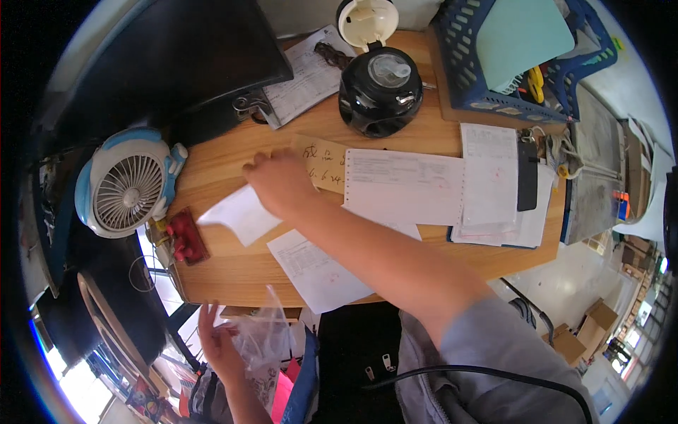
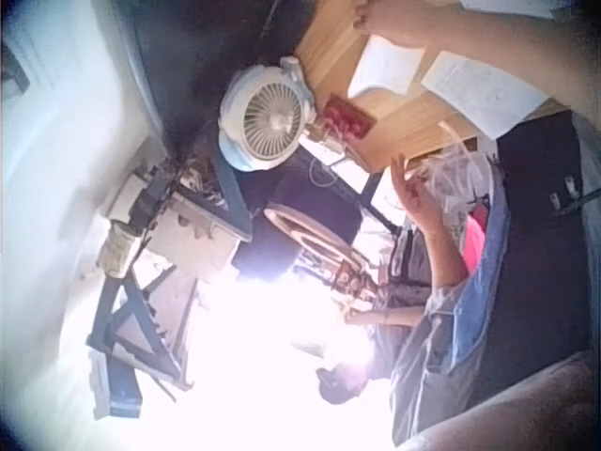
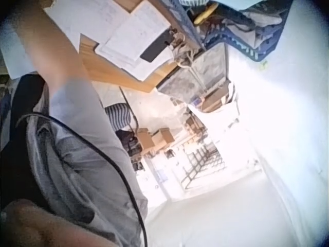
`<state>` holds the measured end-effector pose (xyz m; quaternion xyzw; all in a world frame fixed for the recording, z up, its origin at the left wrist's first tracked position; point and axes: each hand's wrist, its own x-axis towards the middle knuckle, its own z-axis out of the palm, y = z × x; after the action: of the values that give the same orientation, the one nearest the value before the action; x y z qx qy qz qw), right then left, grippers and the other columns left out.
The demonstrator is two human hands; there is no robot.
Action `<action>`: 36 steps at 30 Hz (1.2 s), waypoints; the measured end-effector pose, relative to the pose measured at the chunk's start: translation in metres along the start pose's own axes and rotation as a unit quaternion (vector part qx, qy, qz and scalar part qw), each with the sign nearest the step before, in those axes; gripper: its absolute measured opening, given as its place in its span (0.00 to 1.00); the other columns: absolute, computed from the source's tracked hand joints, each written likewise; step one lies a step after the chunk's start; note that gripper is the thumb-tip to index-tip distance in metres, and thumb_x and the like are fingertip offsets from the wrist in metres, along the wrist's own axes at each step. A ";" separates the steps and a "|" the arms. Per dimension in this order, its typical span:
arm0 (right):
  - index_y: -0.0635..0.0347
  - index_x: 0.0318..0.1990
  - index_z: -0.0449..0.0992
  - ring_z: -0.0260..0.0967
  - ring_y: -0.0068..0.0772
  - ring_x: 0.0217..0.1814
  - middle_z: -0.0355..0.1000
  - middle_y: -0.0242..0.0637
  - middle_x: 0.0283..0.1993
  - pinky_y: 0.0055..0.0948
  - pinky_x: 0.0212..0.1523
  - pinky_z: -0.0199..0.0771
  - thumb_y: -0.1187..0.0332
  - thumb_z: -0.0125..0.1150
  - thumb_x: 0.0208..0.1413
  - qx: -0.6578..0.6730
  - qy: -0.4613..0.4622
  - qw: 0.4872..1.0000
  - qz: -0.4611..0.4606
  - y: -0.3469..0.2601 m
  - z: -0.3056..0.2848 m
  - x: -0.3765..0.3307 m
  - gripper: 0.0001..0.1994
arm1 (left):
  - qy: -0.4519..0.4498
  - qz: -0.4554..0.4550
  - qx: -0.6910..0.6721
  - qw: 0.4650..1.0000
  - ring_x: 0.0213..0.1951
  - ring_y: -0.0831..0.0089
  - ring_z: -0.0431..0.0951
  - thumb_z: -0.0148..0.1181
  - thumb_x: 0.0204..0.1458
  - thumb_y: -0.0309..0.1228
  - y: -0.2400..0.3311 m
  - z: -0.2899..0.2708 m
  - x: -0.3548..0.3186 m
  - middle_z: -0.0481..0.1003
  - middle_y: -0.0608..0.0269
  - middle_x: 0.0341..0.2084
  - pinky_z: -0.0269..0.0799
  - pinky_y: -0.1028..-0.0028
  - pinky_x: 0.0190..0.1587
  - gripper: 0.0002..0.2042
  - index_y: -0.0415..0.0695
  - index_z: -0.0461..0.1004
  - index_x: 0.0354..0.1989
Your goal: The recorder stamps several documents on a desk and places them into plastic sleeves.
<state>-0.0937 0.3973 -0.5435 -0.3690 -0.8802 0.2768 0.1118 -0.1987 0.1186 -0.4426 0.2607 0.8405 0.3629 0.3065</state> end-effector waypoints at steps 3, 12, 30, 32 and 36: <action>0.55 0.36 0.74 0.73 0.45 0.34 0.72 0.42 0.30 0.42 0.31 0.72 0.71 0.56 0.48 0.143 -0.002 0.990 -0.023 -0.014 -0.028 -0.045 0.06 | 0.048 0.032 0.001 0.998 0.37 0.76 0.74 0.39 0.53 0.16 -0.016 -0.010 0.018 0.66 0.53 0.57 0.72 0.77 0.39 0.25 0.41 0.58 0.62; 0.57 0.41 0.75 0.72 0.49 0.39 0.75 0.46 0.36 0.39 0.38 0.71 0.62 0.55 0.54 0.442 -0.138 0.864 0.196 0.048 -0.046 -0.182 0.11 | 0.051 0.029 0.163 0.985 0.28 0.82 0.69 0.48 0.55 0.19 -0.010 -0.036 0.033 0.75 0.63 0.33 0.66 0.81 0.31 0.26 0.46 0.56 0.64; 0.55 0.37 0.75 0.72 0.46 0.36 0.74 0.39 0.34 0.37 0.36 0.71 0.59 0.57 0.55 0.179 -0.236 0.953 0.060 0.058 -0.085 -0.224 0.10 | -0.305 -0.015 0.043 0.951 0.33 0.72 0.70 0.70 0.41 0.41 -0.001 0.067 -0.056 0.73 0.60 0.33 0.66 0.72 0.36 0.22 0.35 0.76 0.39; 0.54 0.39 0.74 0.72 0.47 0.37 0.74 0.41 0.34 0.39 0.36 0.71 0.58 0.55 0.56 0.168 -0.233 0.957 0.039 0.063 -0.081 -0.218 0.11 | -0.261 -0.120 -0.006 0.958 0.37 0.77 0.74 0.68 0.44 0.26 -0.025 0.077 -0.072 0.76 0.61 0.35 0.69 0.77 0.39 0.15 0.35 0.76 0.40; 0.56 0.45 0.74 0.68 0.46 0.50 0.72 0.44 0.47 0.40 0.50 0.67 0.55 0.59 0.52 0.172 -0.069 0.982 0.029 0.114 -0.073 -0.195 0.18 | -0.203 -0.159 -0.109 0.960 0.33 0.80 0.74 0.62 0.48 0.21 -0.024 0.082 -0.070 0.78 0.63 0.31 0.70 0.79 0.37 0.09 0.34 0.76 0.39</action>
<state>0.1393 0.3533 -0.5471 -0.3501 -0.8138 0.4519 0.1045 -0.0989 0.0951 -0.4838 0.1571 0.7468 0.3384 0.5505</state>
